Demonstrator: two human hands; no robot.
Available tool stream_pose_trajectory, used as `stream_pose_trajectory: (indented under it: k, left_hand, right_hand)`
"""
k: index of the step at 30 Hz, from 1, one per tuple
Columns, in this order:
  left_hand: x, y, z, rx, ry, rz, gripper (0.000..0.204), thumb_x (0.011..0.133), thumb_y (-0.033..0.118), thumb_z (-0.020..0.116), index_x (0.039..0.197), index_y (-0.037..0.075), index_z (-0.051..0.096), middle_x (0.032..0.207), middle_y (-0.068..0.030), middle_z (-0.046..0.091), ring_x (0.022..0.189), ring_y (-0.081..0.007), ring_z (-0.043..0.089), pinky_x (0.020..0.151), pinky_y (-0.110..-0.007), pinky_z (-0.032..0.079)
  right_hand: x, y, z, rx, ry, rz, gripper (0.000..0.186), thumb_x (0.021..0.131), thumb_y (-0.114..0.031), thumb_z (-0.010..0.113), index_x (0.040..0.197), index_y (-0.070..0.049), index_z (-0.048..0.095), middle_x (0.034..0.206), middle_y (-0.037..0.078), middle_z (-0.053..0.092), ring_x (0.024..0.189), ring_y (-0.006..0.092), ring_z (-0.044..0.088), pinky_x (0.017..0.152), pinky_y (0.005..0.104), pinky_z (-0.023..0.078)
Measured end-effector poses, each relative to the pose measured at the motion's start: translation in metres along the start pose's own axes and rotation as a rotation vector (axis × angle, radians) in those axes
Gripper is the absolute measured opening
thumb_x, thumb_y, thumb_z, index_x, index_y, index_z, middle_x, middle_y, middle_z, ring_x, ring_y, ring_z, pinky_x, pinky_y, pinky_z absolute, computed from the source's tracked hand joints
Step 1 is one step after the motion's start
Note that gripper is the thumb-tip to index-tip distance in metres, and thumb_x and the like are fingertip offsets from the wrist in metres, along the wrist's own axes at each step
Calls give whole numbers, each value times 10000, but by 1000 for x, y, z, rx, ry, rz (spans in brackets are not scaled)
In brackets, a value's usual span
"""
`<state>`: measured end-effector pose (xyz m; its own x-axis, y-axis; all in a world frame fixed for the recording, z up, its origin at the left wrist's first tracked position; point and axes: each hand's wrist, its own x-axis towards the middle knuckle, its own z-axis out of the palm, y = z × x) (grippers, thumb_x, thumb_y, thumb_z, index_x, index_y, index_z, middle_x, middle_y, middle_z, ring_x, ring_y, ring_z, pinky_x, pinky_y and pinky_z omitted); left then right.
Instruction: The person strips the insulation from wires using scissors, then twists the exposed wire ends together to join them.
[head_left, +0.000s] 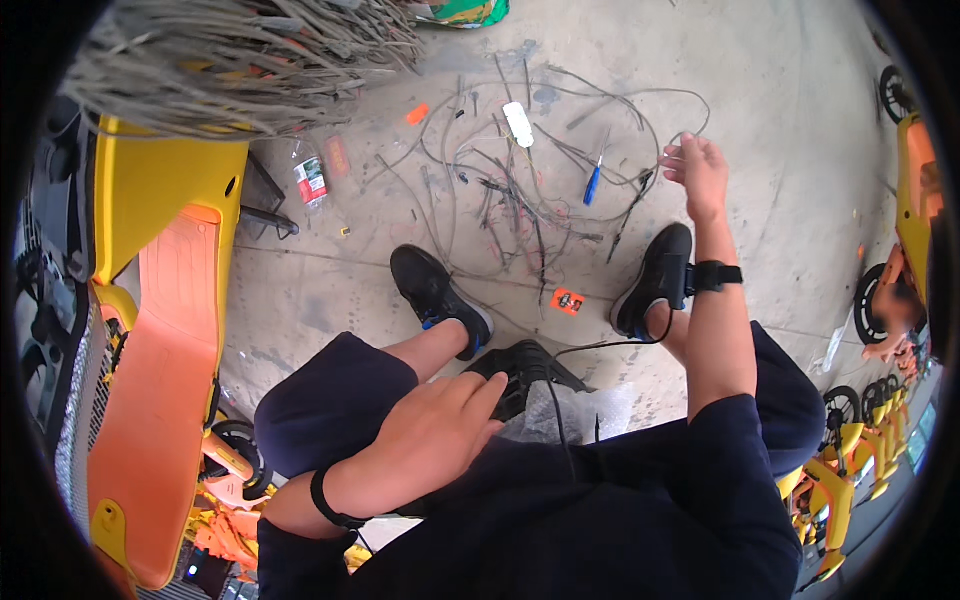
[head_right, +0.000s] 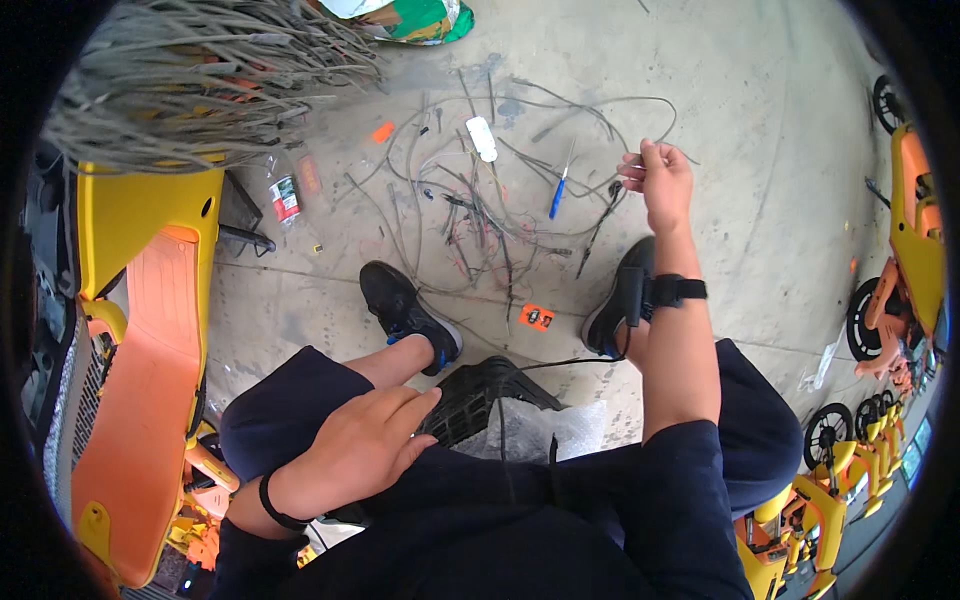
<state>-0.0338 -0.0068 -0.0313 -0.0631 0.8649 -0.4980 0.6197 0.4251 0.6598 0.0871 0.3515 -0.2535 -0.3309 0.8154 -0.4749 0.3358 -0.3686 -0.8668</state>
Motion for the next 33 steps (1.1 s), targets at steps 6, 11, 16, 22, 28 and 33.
stream_pose_trajectory:
  k: [6, 11, 16, 22, 28, 33]
  left_hand:
    - [-14, 1, 2, 12, 118, 55, 495, 763, 174, 693, 1188, -1, 511, 1001, -137, 580, 888, -312, 593, 741, -365, 490]
    - [-12, 3, 6, -17, 211, 10, 491, 817, 211, 654, 1219, -14, 485, 1082, -170, 565, 818, -313, 599, 721, -367, 490]
    - [-4, 14, -2, -685, 611, -67, 408, 942, 251, 515, 1242, -21, 467, 1075, -146, 603, 704, -147, 599, 674, -286, 493]
    - [-3, 8, -9, -786, 702, 136, 284, 954, 146, 461, 1186, -2, 531, 923, -105, 650, 721, -130, 605, 664, -257, 486]
    - [-8, 9, 1, -477, 906, 443, 177, 901, -32, 474, 1024, -15, 600, 941, -132, 667, 811, -199, 664, 711, -279, 525]
    - [-9, 14, -1, -604, 840, 415, 165, 927, 13, 472, 1038, -16, 592, 945, -131, 668, 800, -196, 667, 719, -280, 525]
  right_hand:
    - [-48, -91, -13, 106, -63, -39, 221, 932, -233, 537, 923, -13, 528, 861, 112, 648, 704, 168, 651, 552, 228, 519]
    - [-112, -109, -2, 572, -340, 82, 176, 963, -188, 475, 918, -34, 545, 858, 82, 644, 729, 151, 648, 562, 209, 537]
    - [-201, -84, 36, 682, -480, 254, 200, 974, -198, 448, 917, -32, 544, 826, 77, 637, 709, 152, 641, 555, 223, 534]
    - [-263, -38, 56, 536, -551, 512, 203, 966, -246, 471, 911, -66, 546, 803, 56, 646, 671, 147, 638, 559, 246, 518]
    - [-267, -33, 55, 573, -671, 496, 214, 971, -237, 471, 836, -83, 530, 739, 26, 619, 628, 133, 596, 541, 246, 487]
    - [-273, -36, 57, 577, -658, 515, 218, 970, -237, 476, 818, -87, 515, 704, 15, 590, 597, 112, 553, 521, 240, 458]
